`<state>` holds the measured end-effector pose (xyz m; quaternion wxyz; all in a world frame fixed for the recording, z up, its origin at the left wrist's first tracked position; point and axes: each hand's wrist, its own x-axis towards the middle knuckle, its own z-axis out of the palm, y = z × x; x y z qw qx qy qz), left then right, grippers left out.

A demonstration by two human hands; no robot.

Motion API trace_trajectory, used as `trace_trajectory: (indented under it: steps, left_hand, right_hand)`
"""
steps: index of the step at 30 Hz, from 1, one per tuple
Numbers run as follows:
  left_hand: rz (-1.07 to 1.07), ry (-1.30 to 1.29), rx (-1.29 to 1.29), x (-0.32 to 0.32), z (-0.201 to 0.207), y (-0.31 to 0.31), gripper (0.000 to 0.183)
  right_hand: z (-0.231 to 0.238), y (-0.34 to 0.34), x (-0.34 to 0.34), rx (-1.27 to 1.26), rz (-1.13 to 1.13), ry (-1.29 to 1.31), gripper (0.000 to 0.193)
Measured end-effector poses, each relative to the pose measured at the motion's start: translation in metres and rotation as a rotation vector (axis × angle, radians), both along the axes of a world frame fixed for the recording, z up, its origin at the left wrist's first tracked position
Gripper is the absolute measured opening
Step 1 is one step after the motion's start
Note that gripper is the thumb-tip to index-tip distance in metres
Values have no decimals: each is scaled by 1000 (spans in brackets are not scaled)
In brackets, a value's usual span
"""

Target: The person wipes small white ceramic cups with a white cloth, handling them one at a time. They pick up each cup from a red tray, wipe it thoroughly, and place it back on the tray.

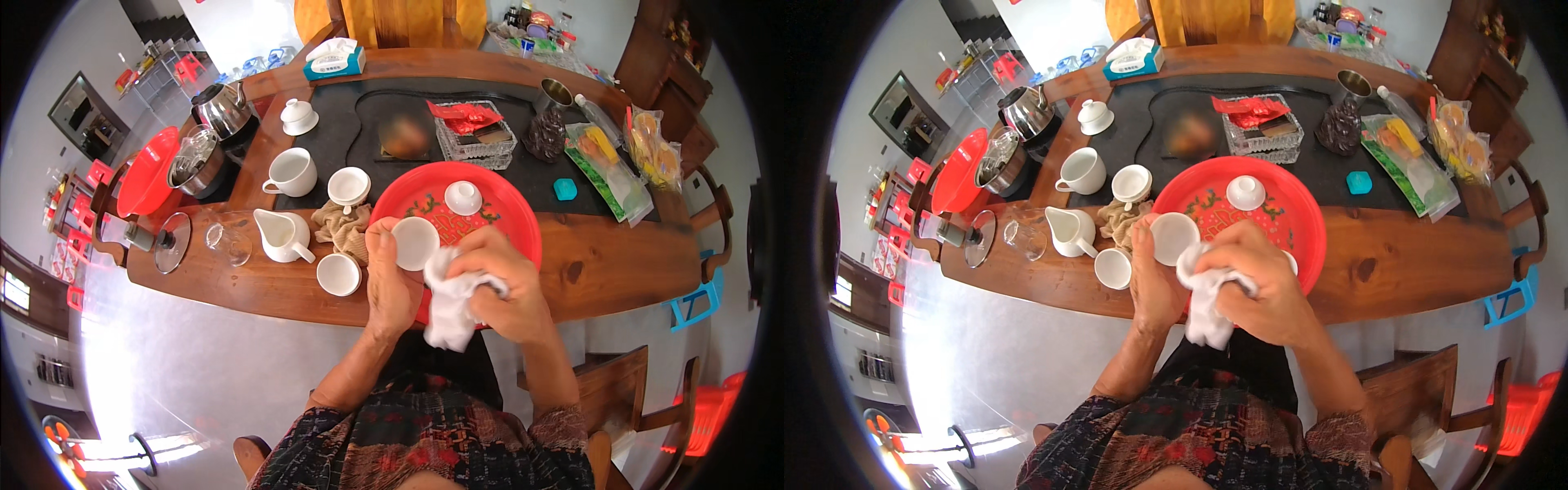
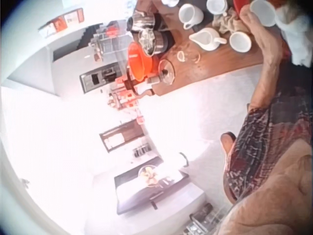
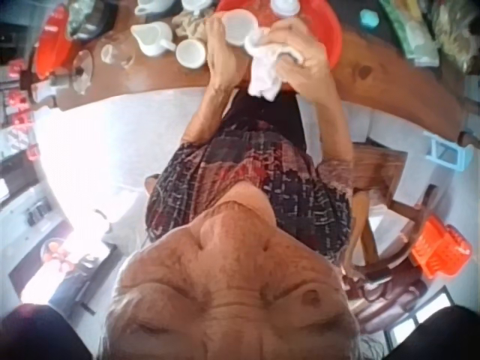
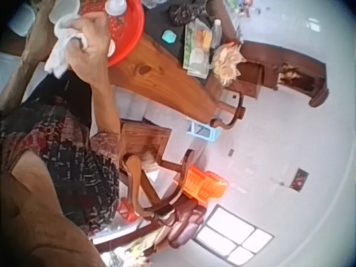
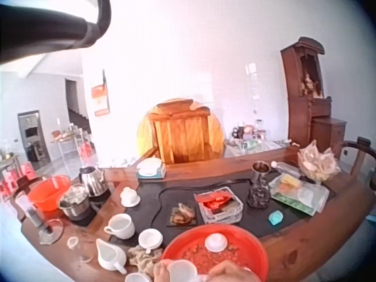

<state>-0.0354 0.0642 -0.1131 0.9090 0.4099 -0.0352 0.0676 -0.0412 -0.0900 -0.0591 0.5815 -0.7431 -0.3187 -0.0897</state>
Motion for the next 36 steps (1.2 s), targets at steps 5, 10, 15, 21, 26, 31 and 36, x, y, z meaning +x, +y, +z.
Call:
trace_trajectory:
  steps: [5,10,15,21,26,31,36]
  left_hand:
    - [-162,161,-213,-10,13,-11,31]
    - [-126,77,156,-24,2,-14,29]
    - [-59,75,218,-28,7,-19,27]
    - [-128,186,-80,-23,10,-13,32]
    - [-274,148,-382,-14,12,-15,33]
    - [-454,129,-494,-14,4,-17,29]
    - [-202,56,-205,-29,5,-20,28]
  right_hand:
    - [-7,19,-15,-24,-283,-366,35]
    - [-24,25,-10,-28,-341,-395,39]
    - [-27,23,-9,-101,-380,-459,39]
    - [-36,34,-39,2,-419,-318,46]
    - [-47,43,-59,11,-352,-391,45]
    - [-33,30,-44,21,-510,-428,36]
    - [-29,25,-27,250,-352,150,32]
